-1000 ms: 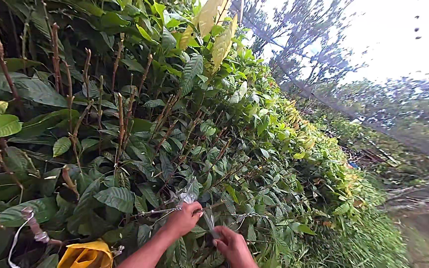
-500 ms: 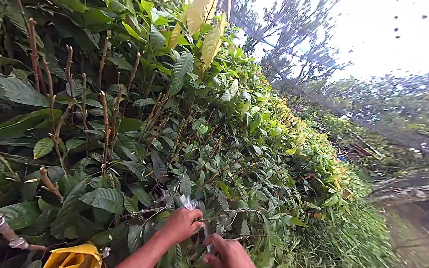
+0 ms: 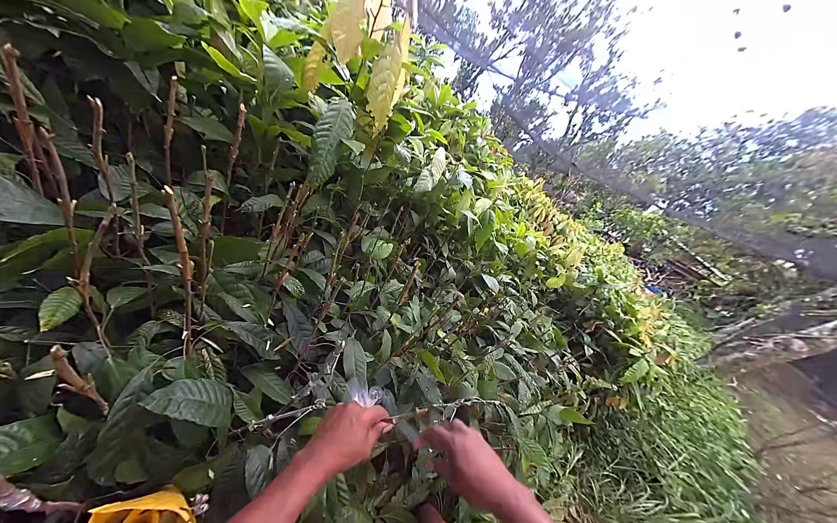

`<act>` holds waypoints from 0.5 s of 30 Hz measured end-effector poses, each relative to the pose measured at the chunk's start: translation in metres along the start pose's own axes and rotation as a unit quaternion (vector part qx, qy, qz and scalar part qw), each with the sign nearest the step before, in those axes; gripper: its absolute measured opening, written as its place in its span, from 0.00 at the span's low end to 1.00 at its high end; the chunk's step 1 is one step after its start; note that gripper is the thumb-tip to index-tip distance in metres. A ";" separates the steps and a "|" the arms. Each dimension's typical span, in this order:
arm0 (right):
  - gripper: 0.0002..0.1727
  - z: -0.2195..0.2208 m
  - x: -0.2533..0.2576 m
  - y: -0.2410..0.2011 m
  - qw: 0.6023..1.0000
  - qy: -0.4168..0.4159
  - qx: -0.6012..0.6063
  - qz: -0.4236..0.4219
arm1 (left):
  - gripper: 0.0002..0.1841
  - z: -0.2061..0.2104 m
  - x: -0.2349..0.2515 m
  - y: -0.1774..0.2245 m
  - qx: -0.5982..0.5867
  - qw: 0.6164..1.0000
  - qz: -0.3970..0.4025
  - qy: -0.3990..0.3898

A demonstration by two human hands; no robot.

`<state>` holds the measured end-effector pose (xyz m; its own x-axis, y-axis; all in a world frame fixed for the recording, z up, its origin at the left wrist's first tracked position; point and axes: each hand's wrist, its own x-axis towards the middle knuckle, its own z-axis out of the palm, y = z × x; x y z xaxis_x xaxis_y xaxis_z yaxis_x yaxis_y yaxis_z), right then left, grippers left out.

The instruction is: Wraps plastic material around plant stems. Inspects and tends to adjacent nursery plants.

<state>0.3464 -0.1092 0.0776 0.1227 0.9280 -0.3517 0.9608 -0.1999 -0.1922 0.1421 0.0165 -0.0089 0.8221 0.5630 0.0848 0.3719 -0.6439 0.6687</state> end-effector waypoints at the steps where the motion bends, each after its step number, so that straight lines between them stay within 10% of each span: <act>1: 0.17 0.014 -0.008 -0.003 1.000 0.011 0.020 0.006 | 0.20 -0.002 -0.001 -0.002 -0.009 1.000 -0.011 0.011; 8: 0.16 -0.006 -0.028 -0.060 0.958 0.071 0.245 -0.129 | 0.16 0.008 0.001 0.018 0.012 0.998 0.015 -0.064; 12: 0.22 -0.028 -0.013 -0.025 0.999 0.039 0.017 -0.007 | 0.18 0.003 0.000 0.014 0.020 0.999 0.021 -0.042; 15: 0.16 -0.013 -0.026 -0.047 0.979 0.121 0.146 -0.077 | 0.17 0.000 0.002 0.017 0.008 1.000 0.016 -0.022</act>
<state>0.3012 -0.1201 0.1081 0.0713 0.9944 -0.0782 0.8645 -0.1007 -0.4925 0.1499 0.0064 0.0026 0.8514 0.5194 0.0734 0.3521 -0.6696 0.6539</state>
